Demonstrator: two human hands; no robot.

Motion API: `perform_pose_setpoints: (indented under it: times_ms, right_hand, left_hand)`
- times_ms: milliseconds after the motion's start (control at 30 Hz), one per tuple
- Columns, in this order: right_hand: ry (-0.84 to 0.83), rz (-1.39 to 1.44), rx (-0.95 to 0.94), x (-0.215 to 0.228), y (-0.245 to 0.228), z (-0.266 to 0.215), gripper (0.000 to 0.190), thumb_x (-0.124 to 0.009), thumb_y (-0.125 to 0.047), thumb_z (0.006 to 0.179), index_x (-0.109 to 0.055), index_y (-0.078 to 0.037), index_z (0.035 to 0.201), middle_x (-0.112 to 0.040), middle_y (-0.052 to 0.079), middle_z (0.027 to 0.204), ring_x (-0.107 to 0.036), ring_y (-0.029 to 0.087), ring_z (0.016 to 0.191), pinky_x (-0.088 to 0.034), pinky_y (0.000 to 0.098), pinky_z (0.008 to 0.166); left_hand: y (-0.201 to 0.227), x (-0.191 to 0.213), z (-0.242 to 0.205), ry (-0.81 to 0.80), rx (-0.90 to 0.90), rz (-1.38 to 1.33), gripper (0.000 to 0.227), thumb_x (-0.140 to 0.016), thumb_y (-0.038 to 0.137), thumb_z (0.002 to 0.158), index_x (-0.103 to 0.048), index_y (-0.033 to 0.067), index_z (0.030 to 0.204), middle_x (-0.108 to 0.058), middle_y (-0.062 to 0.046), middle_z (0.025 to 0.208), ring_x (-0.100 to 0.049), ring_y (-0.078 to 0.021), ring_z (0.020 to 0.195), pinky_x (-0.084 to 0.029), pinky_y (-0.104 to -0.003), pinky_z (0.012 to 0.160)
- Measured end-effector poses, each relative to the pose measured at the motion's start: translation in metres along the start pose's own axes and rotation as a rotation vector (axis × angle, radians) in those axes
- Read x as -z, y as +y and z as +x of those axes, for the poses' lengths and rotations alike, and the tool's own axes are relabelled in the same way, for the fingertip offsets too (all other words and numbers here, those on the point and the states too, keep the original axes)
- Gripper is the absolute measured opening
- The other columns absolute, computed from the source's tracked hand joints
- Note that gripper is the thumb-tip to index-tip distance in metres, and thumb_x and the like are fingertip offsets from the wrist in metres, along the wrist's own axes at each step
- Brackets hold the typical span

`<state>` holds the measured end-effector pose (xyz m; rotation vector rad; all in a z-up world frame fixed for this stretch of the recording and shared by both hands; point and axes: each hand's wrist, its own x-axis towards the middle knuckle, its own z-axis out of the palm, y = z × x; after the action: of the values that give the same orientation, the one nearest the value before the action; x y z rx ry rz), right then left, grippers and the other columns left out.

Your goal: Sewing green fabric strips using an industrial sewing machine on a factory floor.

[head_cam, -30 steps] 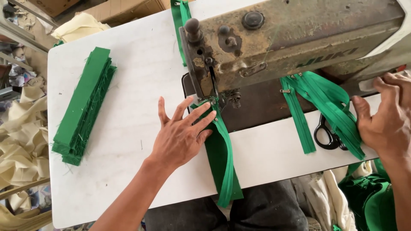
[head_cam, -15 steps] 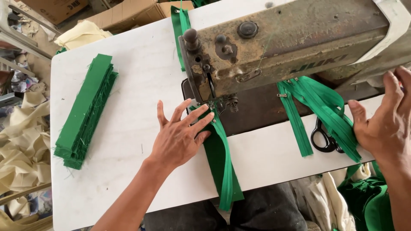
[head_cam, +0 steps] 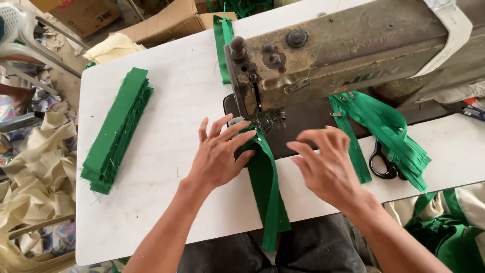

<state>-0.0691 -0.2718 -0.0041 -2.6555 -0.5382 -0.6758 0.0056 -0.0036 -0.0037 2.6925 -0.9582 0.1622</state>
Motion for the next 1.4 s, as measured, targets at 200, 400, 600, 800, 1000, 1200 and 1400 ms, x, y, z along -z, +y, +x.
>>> perform_pose_setpoints:
  times_ms: [200,400,600,800,1000,1200,1400]
  right_hand:
    - [-0.159,0.118,-0.156,-0.028,-0.008,0.028,0.024,-0.075,-0.021,0.091,-0.070,-0.017,0.114,-0.053,0.001,0.106,-0.051,0.029,0.101,-0.039,0.0467,0.095]
    - [-0.173,0.182,-0.161,-0.038,-0.007,0.032,0.034,-0.079,-0.017,0.086,-0.071,-0.018,0.119,-0.055,0.004,0.107,-0.051,0.032,0.103,-0.037,0.0483,0.096]
    - [0.012,0.274,-0.026,-0.047,-0.018,0.044,0.022,-0.075,-0.014,0.089,-0.074,-0.019,0.110,-0.065,0.004,0.104,-0.058,0.031,0.105,-0.036,0.0466,0.106]
    - [0.038,0.494,-0.173,-0.046,-0.022,0.050,0.008,-0.076,-0.023,0.096,-0.079,-0.017,0.098,-0.080,-0.001,0.099,-0.069,0.024,0.096,-0.045,0.0357,0.102]
    - [0.003,0.570,-0.269,-0.040,-0.031,0.055,0.009,-0.075,-0.021,0.096,-0.081,-0.014,0.100,-0.081,0.003,0.098,-0.072,0.026,0.099,-0.046,0.0375,0.103]
    - [0.006,0.613,-0.290,-0.052,-0.017,0.046,0.010,-0.074,-0.020,0.099,-0.080,-0.012,0.100,-0.080,0.006,0.097,-0.073,0.027,0.101,-0.044,0.0373,0.104]
    - [-0.001,0.630,-0.277,-0.053,-0.017,0.045,0.011,-0.072,-0.017,0.100,-0.079,-0.010,0.103,-0.080,0.010,0.099,-0.072,0.033,0.105,-0.043,0.0391,0.105]
  left_hand:
    - [0.013,-0.020,0.004,0.214,0.056,0.027,0.022,-0.072,0.038,0.090,-0.075,0.0302,0.110,-0.061,0.004,0.124,-0.045,-0.0252,0.130,-0.024,-0.066,0.115]
    - [0.011,-0.034,0.010,0.397,0.117,-0.171,0.004,-0.074,0.031,0.092,-0.077,0.0304,0.095,-0.058,0.008,0.107,-0.052,-0.0190,0.109,-0.031,-0.049,0.107]
    - [0.007,-0.034,0.009,0.449,0.218,-0.314,0.007,-0.074,0.036,0.092,-0.076,0.0302,0.096,-0.060,0.006,0.106,-0.054,-0.0196,0.106,-0.034,-0.045,0.099]
    - [0.011,-0.032,0.005,0.456,0.344,-0.270,0.023,-0.080,0.043,0.084,-0.074,0.0208,0.086,-0.057,-0.002,0.105,-0.050,-0.0240,0.102,-0.032,-0.051,0.097]
    - [0.013,-0.031,0.006,0.454,0.350,-0.175,0.018,-0.082,0.036,0.082,-0.075,0.0201,0.078,-0.054,-0.004,0.105,-0.049,-0.0259,0.102,-0.031,-0.055,0.095]
    - [0.019,-0.025,0.006,0.489,0.309,-0.125,0.022,-0.084,0.036,0.080,-0.073,0.0185,0.074,-0.051,-0.002,0.103,-0.049,-0.0270,0.100,-0.030,-0.055,0.093]
    - [0.021,-0.031,0.009,0.499,0.245,-0.084,0.015,-0.079,0.033,0.085,-0.077,0.0200,0.076,-0.049,0.002,0.107,-0.048,-0.0252,0.104,-0.030,-0.052,0.094]
